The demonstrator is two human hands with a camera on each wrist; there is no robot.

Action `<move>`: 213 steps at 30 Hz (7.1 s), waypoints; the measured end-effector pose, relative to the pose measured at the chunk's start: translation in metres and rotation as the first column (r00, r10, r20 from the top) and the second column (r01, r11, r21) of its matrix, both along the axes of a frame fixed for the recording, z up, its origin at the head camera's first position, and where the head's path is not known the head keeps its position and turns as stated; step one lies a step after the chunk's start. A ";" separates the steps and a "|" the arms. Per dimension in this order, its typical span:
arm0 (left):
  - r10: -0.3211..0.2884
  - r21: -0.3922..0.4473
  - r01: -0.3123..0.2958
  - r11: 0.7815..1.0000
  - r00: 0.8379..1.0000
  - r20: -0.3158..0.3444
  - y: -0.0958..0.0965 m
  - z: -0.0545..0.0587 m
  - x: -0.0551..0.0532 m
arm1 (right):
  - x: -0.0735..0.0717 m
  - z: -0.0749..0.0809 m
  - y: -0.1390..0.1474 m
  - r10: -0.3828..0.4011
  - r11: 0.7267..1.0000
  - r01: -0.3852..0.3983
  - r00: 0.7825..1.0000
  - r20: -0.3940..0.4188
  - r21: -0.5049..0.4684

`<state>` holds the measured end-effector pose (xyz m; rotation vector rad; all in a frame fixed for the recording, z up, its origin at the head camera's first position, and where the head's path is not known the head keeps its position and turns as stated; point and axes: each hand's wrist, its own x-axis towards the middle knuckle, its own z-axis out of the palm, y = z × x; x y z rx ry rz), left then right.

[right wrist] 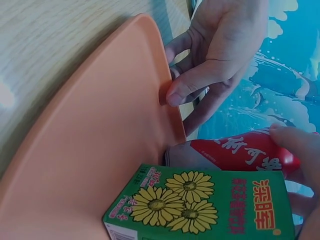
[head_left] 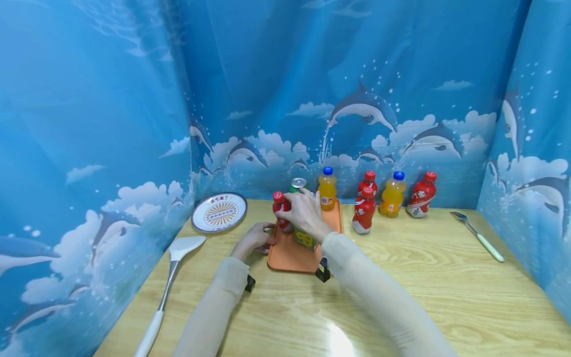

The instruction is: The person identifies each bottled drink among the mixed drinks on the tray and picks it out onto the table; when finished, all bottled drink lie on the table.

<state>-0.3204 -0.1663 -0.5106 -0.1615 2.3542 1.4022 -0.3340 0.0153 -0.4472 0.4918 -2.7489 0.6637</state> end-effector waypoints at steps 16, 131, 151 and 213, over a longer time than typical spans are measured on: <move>-0.004 -0.007 0.004 1.000 1.000 -0.012 -0.001 0.001 -0.001 | 0.002 -0.004 -0.006 -0.014 0.992 0.020 0.999 -0.047 0.125; -0.040 0.033 0.040 0.999 0.999 -0.011 -0.002 0.003 0.002 | 0.067 0.031 0.246 -0.029 0.828 0.075 0.995 0.092 -0.556; -0.011 0.036 0.012 0.999 1.000 -0.024 -0.001 -0.002 0.004 | 0.043 0.002 0.278 -0.146 0.844 0.201 0.978 0.147 -0.498; -0.040 0.020 0.040 0.999 0.999 -0.006 0.000 0.004 0.004 | 0.037 -0.017 0.279 -0.269 0.897 0.321 0.942 0.202 -0.304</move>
